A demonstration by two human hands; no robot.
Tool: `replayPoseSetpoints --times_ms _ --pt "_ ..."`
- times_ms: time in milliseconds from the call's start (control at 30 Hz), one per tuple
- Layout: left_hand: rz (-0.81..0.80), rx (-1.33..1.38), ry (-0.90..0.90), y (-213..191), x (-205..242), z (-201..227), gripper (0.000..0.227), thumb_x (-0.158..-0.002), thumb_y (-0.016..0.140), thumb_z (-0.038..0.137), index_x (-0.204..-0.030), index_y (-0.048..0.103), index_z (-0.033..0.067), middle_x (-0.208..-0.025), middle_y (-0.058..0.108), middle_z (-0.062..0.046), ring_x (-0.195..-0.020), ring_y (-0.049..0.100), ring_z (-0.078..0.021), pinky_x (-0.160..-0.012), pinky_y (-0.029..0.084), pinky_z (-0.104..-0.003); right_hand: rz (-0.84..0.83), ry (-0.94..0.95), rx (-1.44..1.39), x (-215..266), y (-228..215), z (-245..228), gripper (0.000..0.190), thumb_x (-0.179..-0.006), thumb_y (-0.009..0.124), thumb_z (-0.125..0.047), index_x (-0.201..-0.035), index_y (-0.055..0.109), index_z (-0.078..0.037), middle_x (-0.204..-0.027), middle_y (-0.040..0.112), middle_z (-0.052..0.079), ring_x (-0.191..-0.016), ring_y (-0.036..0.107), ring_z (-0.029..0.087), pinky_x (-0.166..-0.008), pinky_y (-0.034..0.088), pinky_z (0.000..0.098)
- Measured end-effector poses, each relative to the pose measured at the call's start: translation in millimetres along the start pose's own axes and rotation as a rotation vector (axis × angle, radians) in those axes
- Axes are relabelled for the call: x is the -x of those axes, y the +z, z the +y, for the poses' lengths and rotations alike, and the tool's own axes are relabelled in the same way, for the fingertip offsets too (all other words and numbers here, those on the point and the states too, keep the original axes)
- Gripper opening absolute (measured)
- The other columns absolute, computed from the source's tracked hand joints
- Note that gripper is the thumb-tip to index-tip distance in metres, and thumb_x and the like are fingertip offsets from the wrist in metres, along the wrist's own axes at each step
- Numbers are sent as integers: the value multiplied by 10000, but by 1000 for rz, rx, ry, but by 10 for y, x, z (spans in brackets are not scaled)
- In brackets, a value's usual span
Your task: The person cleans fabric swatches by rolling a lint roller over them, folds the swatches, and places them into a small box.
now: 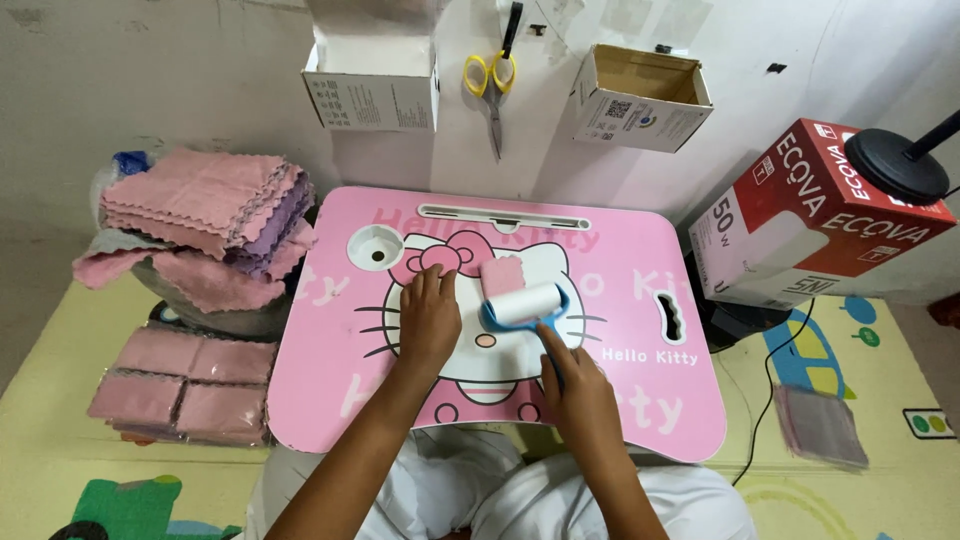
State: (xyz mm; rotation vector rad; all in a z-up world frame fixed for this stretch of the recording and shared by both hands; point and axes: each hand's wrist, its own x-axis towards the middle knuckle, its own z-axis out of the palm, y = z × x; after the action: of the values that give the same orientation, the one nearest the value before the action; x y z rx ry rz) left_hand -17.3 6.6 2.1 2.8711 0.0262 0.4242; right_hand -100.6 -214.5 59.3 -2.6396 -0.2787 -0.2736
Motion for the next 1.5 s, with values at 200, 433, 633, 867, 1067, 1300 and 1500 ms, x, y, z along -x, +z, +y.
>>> replayPoseSetpoints --times_ms 200,433,633,867,1067,1300,1500 --pt "-5 -2 -9 -20 8 29 399 -977 561 79 -1373 603 91 -1380 568 -139 -1352 512 -293 -1086 416 -461 -13 26 -9 1 7 31 451 -1014 537 -237 -1457 561 -318 -800 702 154 -692 724 326 -577 618 446" --pt "-34 11 -23 -33 -26 28 406 -981 577 63 -1384 600 104 -1391 564 -138 -1358 510 -285 -1091 410 -462 24 -45 11 -630 94 -262 398 -1020 539 -195 -1407 607 -256 -789 691 160 -659 719 309 -561 612 447" --pt "5 30 -7 -25 -13 16 395 -970 578 54 -1361 609 96 -1363 572 -138 -1329 525 -287 -1078 415 -463 55 -77 -1 -873 205 -272 395 -1006 567 -175 -1394 633 -216 -773 697 165 -630 721 294 -559 614 427" --pt "38 56 11 73 -17 -32 423 -922 612 72 -1344 614 81 -1344 579 -139 -1297 537 -309 -1054 436 -477 357 -242 -89 -918 54 -212 405 -996 603 -188 -1397 628 -237 -761 615 158 -633 660 358 -550 563 482" --pt "112 -5 15 258 -10 -72 408 -920 596 120 -1328 622 133 -1333 590 -90 -1286 555 -272 -1044 453 -457 678 -352 -121 -1254 -786 -360 530 -933 657 -142 -1452 562 -190 -869 597 207 -763 641 450 -672 524 524" --pt "127 -24 18 173 24 -59 381 -944 568 122 -1321 620 129 -1318 603 -94 -1281 574 -271 -1033 470 -448 564 -124 -222 -1720 -1597 -436 479 -955 607 -34 -1391 460 -168 -1105 664 298 -946 687 543 -752 580 572" --pt "101 -2 15 164 37 -67 393 -940 557 99 -1329 612 118 -1338 587 -96 -1303 551 -261 -1042 452 -438 275 155 -57 -2279 -1671 -78 413 -980 636 -280 -1351 456 -258 -971 699 189 -818 728 418 -663 593 519"
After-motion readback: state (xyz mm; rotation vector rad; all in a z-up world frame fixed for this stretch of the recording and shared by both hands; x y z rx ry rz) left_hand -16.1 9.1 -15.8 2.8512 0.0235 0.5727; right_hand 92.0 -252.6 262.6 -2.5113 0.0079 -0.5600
